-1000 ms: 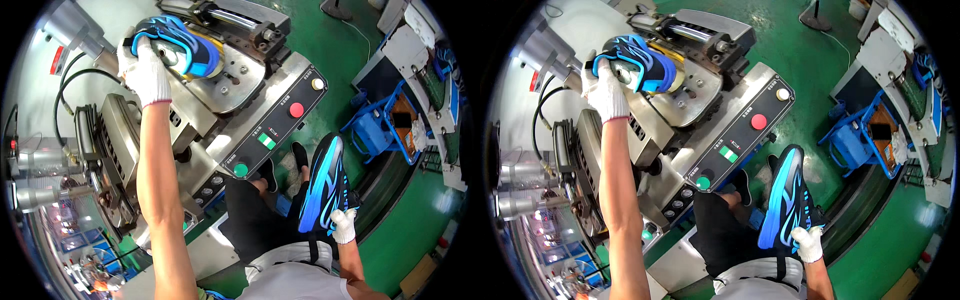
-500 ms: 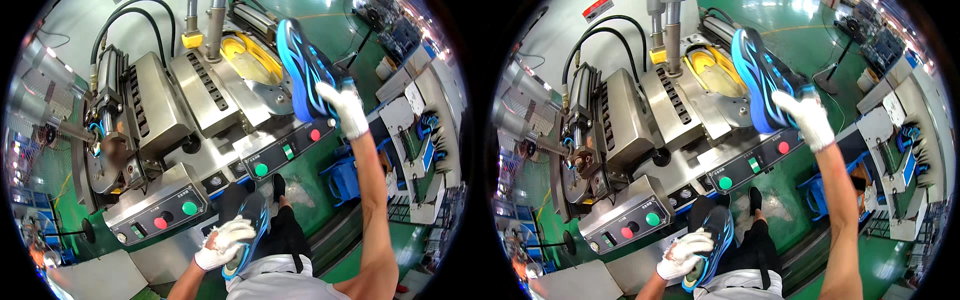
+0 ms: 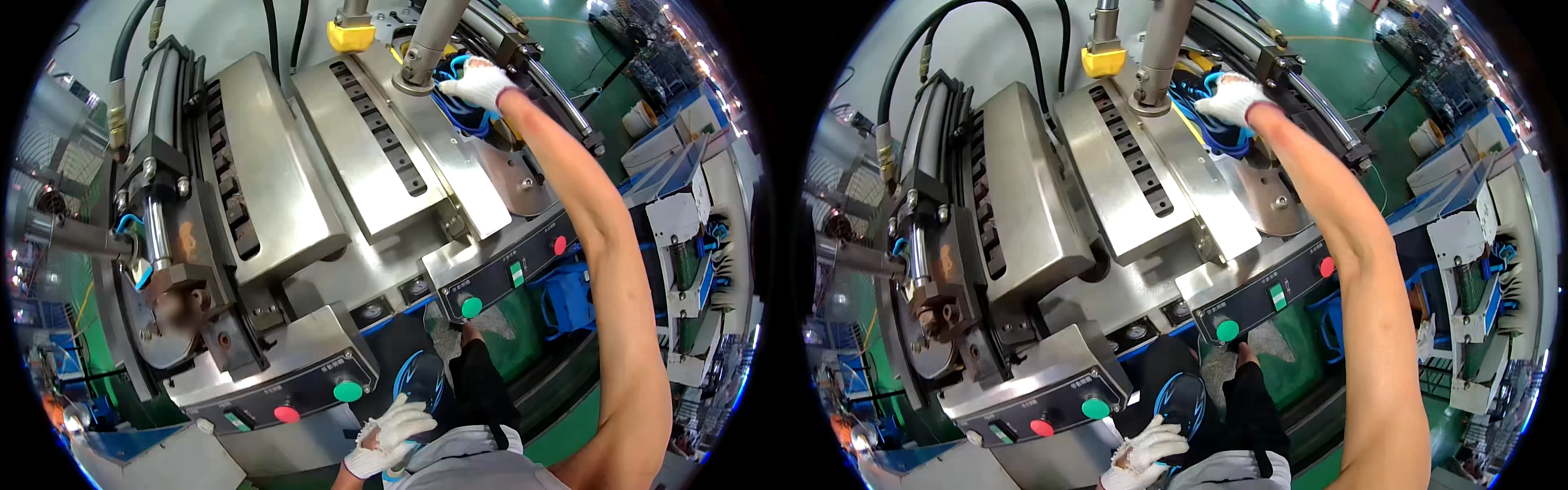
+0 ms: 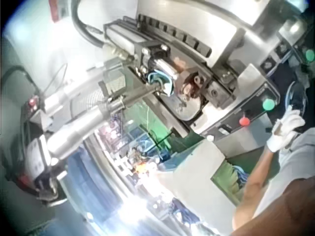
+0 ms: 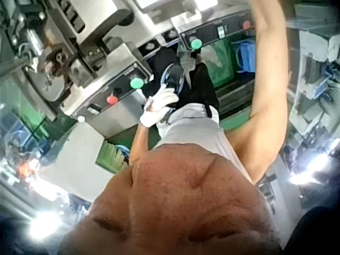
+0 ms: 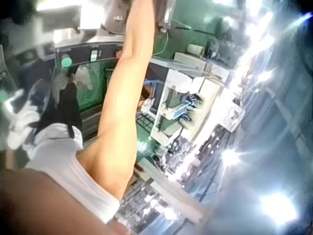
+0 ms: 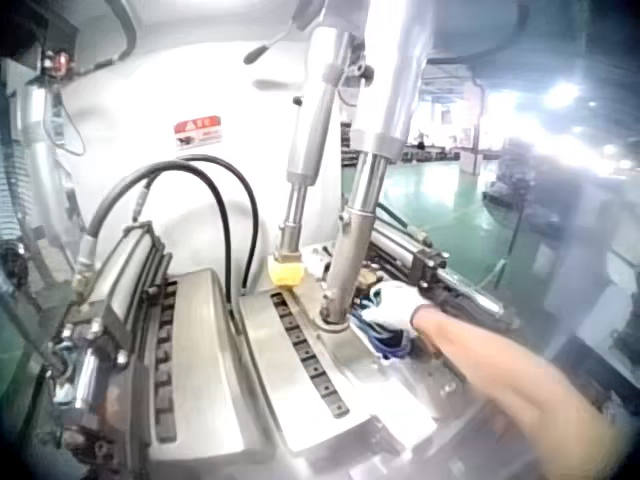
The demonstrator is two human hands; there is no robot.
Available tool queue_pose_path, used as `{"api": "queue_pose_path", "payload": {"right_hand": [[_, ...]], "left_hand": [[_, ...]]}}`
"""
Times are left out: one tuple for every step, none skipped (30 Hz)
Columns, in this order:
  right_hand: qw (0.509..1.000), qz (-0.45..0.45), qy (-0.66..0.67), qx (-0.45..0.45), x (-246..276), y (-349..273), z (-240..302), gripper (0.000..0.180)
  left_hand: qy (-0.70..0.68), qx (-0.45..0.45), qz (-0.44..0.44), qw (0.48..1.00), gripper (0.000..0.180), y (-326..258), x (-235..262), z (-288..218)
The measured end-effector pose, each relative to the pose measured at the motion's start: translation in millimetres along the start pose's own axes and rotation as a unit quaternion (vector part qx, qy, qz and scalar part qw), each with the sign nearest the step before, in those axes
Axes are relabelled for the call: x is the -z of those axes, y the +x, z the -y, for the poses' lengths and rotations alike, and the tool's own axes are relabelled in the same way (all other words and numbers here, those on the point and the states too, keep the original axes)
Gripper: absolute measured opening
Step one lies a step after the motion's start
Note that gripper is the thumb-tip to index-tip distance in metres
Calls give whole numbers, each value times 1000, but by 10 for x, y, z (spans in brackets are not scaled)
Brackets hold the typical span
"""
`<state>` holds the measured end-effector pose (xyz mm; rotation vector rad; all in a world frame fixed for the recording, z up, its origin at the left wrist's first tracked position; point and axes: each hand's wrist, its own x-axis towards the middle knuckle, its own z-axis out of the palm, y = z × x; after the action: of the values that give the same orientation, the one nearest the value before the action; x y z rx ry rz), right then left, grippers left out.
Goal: The person repeatedly picks up blue and black shoe components from a table and places them into a metal press machine. They operate the machine to process the shoes and then remove them, placing them onto a nearby rack. The task involves continuous handling of multiple shoe units in a repetitive assembly loop.
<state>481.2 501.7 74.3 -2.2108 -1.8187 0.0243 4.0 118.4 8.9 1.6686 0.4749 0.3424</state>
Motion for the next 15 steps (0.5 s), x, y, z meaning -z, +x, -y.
{"api": "queue_pose_path", "payload": {"right_hand": [[1000, -24, 5, -11, -132, 18, -216, 68], [998, -48, 14, -24, -175, -58, -223, 69], [999, -30, -18, -13, -184, -13, -267, 66], [1000, -15, 23, 12, -97, -67, 66, 61], [1000, -10, -1, 2, -70, -86, 129, 60], [1000, -6, -28, -10, -79, -96, 71, 59], [1000, -3, -11, -17, -77, -94, 15, 58], [1000, 23, -9, -16, -59, -75, -41, 58], [998, 54, -3, -15, -44, -64, -21, 57], [997, 72, 2, -19, 94, -73, -30, 57], [999, 30, -16, -24, -90, -62, -73, 59], [999, 11, -32, -28, -67, -64, -42, 65], [999, 44, -18, -20, 7, -92, -71, 76], [997, 78, -6, -13, 106, -130, -121, 87], [990, 130, 50, -22, 389, -302, 32, 95]], "left_hand": [[12, -2, 10, 1000, 63, -10, -33, 67], [28, 0, 21, 999, 63, -17, -37, 99], [37, 20, 38, 998, 64, -28, -59, 109], [20, 12, 12, 1000, 67, -69, -89, 97], [-4, 10, 5, 1000, 67, -75, -89, 81], [-30, 5, 0, 1000, 68, -32, -73, 103], [24, 23, 42, 999, 65, -26, -85, 131], [19, 19, 40, 999, 65, -11, -95, 163], [12, 22, 36, 999, 64, 14, -89, 141], [15, 17, 38, 999, 63, 23, -73, 67], [1, 15, 20, 1000, 61, 14, -140, 93], [9, 13, 27, 1000, 58, 37, -119, 51], [11, 7, 18, 1000, 56, 66, -119, 8], [13, 1, 9, 1000, 53, 75, -133, -21], [65, 14, 7, 998, 47, 23, -177, 27]]}}
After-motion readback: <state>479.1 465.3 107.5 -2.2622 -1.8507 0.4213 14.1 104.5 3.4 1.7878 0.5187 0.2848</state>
